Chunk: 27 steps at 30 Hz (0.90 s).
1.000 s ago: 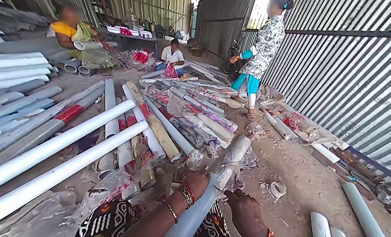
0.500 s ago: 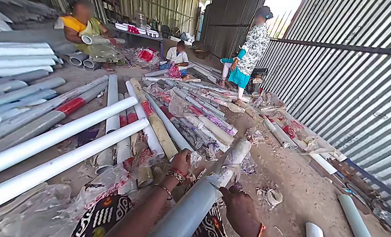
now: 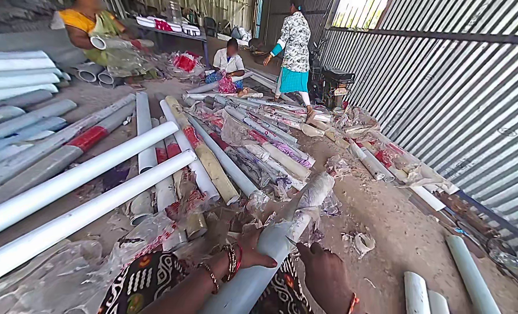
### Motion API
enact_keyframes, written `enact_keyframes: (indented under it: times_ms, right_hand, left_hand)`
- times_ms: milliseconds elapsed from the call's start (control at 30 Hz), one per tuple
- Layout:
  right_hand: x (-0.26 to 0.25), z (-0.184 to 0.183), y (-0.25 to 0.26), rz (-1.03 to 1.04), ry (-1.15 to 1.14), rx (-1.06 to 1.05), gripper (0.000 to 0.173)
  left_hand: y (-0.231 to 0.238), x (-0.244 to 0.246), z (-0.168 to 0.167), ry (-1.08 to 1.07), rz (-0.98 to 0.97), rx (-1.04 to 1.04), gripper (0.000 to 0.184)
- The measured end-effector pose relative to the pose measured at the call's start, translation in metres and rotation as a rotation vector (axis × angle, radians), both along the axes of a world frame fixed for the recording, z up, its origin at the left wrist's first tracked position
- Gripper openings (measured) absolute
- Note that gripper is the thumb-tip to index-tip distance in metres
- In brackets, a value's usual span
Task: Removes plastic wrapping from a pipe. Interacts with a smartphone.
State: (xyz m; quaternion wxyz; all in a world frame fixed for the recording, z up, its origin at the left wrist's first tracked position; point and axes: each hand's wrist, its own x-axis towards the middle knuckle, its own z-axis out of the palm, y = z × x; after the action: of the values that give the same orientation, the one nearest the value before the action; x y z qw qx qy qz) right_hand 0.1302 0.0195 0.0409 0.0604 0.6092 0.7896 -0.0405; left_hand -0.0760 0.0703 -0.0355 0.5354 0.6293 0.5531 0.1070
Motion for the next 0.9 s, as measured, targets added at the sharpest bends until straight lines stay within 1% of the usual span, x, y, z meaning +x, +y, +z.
enact_keyframes:
  times_ms: [100, 133, 267, 367, 433, 567, 633, 767, 900]
  right_hand:
    - [0.014, -0.031, -0.008, 0.110, 0.135, 0.394, 0.028]
    - [0.017, -0.038, -0.011, 0.118, 0.160, 0.451, 0.028]
    - [0.024, -0.053, -0.024, 0.037, 0.229, 0.477, 0.029]
    - [0.032, -0.055, -0.037, -0.027, 0.262, 0.437, 0.029]
    - [0.041, -0.063, -0.044, -0.047, 0.279, 0.430, 0.030]
    - [0.057, -0.094, -0.054, -0.030, 0.324, 0.580, 0.029]
    - [0.060, -0.103, -0.057, -0.048, 0.339, 0.601, 0.030]
    - [0.062, -0.108, -0.061, -0.087, 0.342, 0.614, 0.030]
    - [0.062, -0.110, -0.051, -0.072, 0.352, 0.670, 0.028]
  left_hand:
    - [-0.008, 0.008, 0.014, 0.111, 0.000, -0.014, 0.108]
    - [-0.010, 0.011, 0.018, 0.154, -0.004, -0.011, 0.111]
    - [-0.022, 0.031, 0.030, 0.323, -0.054, 0.026, 0.121]
    - [-0.030, 0.051, 0.038, 0.478, -0.080, 0.043, 0.124]
    - [-0.034, 0.062, 0.042, 0.538, -0.094, 0.056, 0.124]
    - [-0.034, 0.071, 0.040, 0.536, -0.134, 0.065, 0.127]
    - [-0.031, 0.073, 0.034, 0.502, -0.148, 0.072, 0.129]
    - [-0.027, 0.074, 0.030, 0.501, -0.162, 0.092, 0.131]
    - [-0.028, 0.072, 0.032, 0.500, -0.150, 0.123, 0.130]
